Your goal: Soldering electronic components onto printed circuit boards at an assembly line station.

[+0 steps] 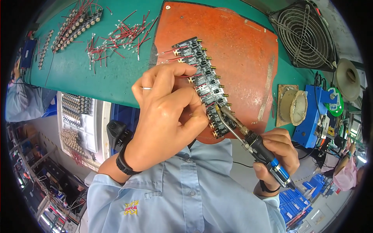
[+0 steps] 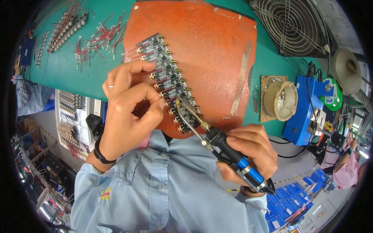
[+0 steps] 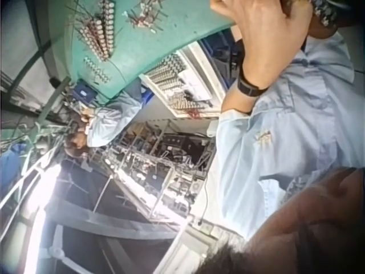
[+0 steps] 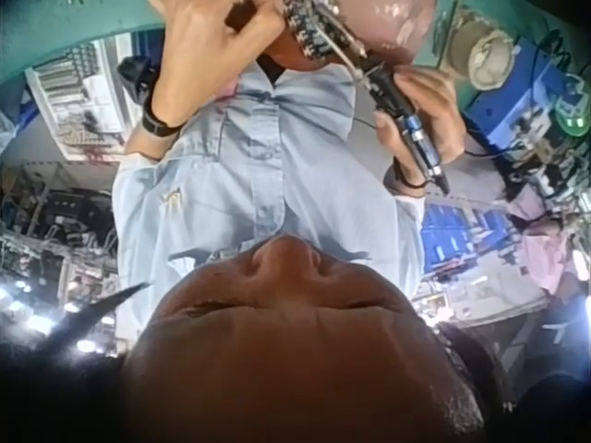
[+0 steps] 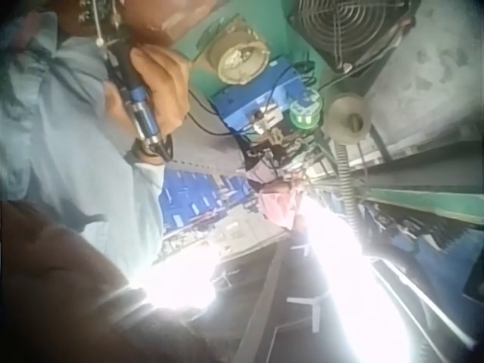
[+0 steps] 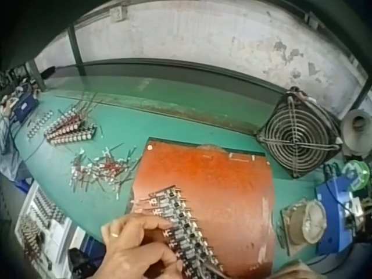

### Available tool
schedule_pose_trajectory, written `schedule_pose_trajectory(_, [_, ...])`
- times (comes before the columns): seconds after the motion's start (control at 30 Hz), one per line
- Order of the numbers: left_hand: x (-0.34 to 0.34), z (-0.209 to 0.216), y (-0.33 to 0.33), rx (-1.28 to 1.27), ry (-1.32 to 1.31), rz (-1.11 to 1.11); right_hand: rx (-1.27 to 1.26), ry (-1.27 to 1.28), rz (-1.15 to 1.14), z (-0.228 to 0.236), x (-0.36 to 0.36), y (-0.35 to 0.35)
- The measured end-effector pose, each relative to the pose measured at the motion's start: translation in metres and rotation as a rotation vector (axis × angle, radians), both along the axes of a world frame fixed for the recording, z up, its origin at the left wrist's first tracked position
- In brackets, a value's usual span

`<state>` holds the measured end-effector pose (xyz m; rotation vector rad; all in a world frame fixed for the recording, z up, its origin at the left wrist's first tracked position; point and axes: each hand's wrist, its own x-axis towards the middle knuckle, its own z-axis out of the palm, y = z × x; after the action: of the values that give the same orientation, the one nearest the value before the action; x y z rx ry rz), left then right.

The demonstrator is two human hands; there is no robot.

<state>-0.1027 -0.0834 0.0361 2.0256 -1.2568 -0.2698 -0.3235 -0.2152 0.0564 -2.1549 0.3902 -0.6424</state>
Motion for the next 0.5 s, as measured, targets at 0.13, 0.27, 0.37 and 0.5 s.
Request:
schedule_pose_trajectory(0.13, [0.0001,0.0005,0.0001,0.005,0.005,-0.004,0.008,-0.014,-0.014,0.0013,0.0034,-0.0006])
schedule_pose_trajectory(0.27, [-0.0001,0.0006,-0.0004,0.011,0.005,-0.007,-0.008,0.005,-0.008,0.0047,0.0036,-0.0017])
schedule_pose_trajectory(0.37, [-0.0001,0.0006,-0.0003,0.013,-0.003,-0.005,-0.027,0.029,0.009,0.0061,0.0029,-0.0028])
schedule_pose_trajectory(0.5, [-0.0004,0.0007,-0.0006,0.015,0.005,-0.004,-0.068,0.056,0.028,0.0063,0.0021,-0.0032])
